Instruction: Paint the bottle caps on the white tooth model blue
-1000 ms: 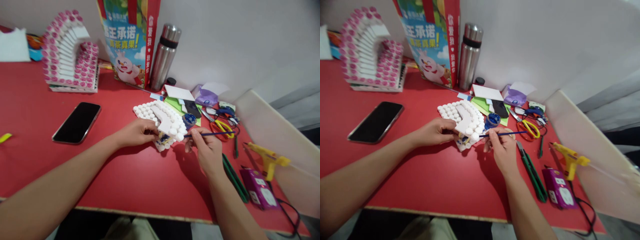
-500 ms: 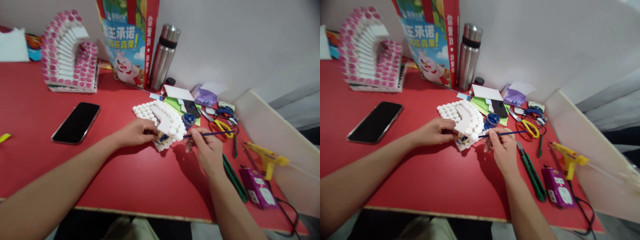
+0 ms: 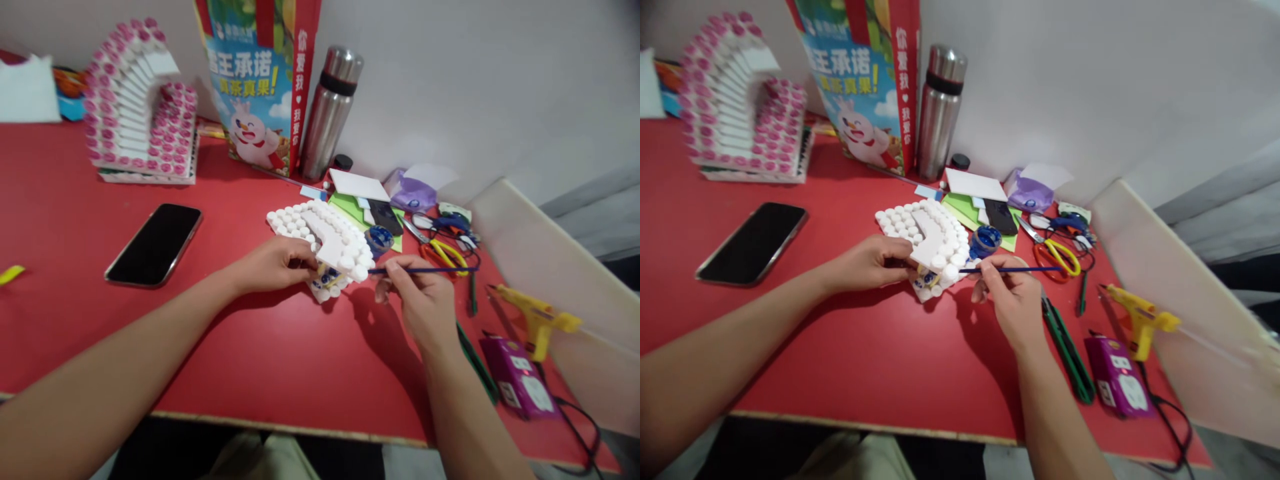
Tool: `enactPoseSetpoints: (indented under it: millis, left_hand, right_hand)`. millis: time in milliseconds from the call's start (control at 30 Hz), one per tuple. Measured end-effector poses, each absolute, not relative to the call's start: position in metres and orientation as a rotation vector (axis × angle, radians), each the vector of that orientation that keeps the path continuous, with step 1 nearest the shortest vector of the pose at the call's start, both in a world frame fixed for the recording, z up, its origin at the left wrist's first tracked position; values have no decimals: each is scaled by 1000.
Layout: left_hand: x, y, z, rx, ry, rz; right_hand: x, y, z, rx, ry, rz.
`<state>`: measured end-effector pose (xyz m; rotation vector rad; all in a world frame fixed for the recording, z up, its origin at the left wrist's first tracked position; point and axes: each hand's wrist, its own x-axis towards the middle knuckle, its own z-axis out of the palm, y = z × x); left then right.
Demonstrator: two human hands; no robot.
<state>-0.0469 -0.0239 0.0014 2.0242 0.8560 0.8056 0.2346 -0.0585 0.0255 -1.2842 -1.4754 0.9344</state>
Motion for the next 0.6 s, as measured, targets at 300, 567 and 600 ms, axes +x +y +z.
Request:
enactPoseSetpoints:
  millis: [300, 567, 600]
  left_hand:
    - [-46, -24, 3, 2017, 841, 822]
    - [-46, -24, 4, 2013, 849, 811]
    - [-45, -24, 4, 2012, 847, 815]
  right_hand:
    - [240, -58, 23, -1256, -1595, 868]
    - [241, -58, 22, -1241, -1602, 871]
    - [240, -58, 23, -1242, -1604, 873]
